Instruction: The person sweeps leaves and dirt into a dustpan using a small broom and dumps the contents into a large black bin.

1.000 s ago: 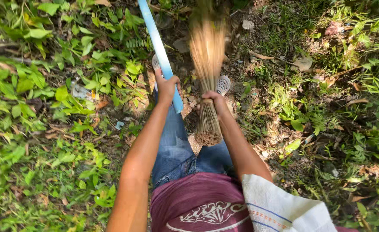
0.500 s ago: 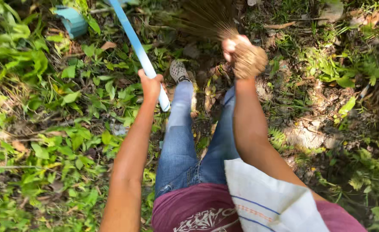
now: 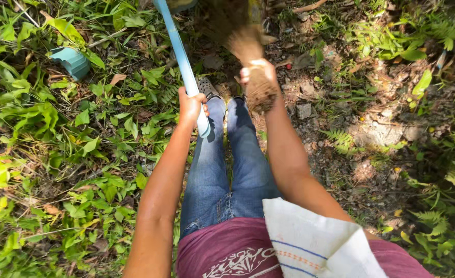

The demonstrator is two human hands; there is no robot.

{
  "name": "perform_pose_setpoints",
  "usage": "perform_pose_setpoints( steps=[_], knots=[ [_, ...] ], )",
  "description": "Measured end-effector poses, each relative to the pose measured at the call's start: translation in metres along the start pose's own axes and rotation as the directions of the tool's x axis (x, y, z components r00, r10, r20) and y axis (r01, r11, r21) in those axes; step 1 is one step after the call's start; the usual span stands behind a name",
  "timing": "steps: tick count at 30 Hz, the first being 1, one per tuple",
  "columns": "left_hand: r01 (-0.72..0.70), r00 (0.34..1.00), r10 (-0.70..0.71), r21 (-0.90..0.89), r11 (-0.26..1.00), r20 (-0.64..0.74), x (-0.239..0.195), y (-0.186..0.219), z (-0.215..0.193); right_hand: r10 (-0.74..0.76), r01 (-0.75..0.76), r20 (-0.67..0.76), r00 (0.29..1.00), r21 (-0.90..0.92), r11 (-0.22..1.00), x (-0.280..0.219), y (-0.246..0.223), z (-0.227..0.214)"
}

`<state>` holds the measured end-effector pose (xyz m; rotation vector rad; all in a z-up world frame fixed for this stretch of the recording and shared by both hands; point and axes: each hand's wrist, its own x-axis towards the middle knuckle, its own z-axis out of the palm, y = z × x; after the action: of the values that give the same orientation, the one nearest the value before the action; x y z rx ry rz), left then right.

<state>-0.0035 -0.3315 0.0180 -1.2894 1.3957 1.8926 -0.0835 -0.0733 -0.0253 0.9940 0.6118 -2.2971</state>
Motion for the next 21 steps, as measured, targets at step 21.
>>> perform_pose_setpoints(
  steps=[21],
  knots=[
    [0.176, 0.954, -0.200, 0.124, 0.977, 0.225, 0.076, -0.024, 0.100, -0.485, -0.472, -0.405, 0.775, -0.881, -0.019, -0.018, -0.142, -0.227]
  ],
)
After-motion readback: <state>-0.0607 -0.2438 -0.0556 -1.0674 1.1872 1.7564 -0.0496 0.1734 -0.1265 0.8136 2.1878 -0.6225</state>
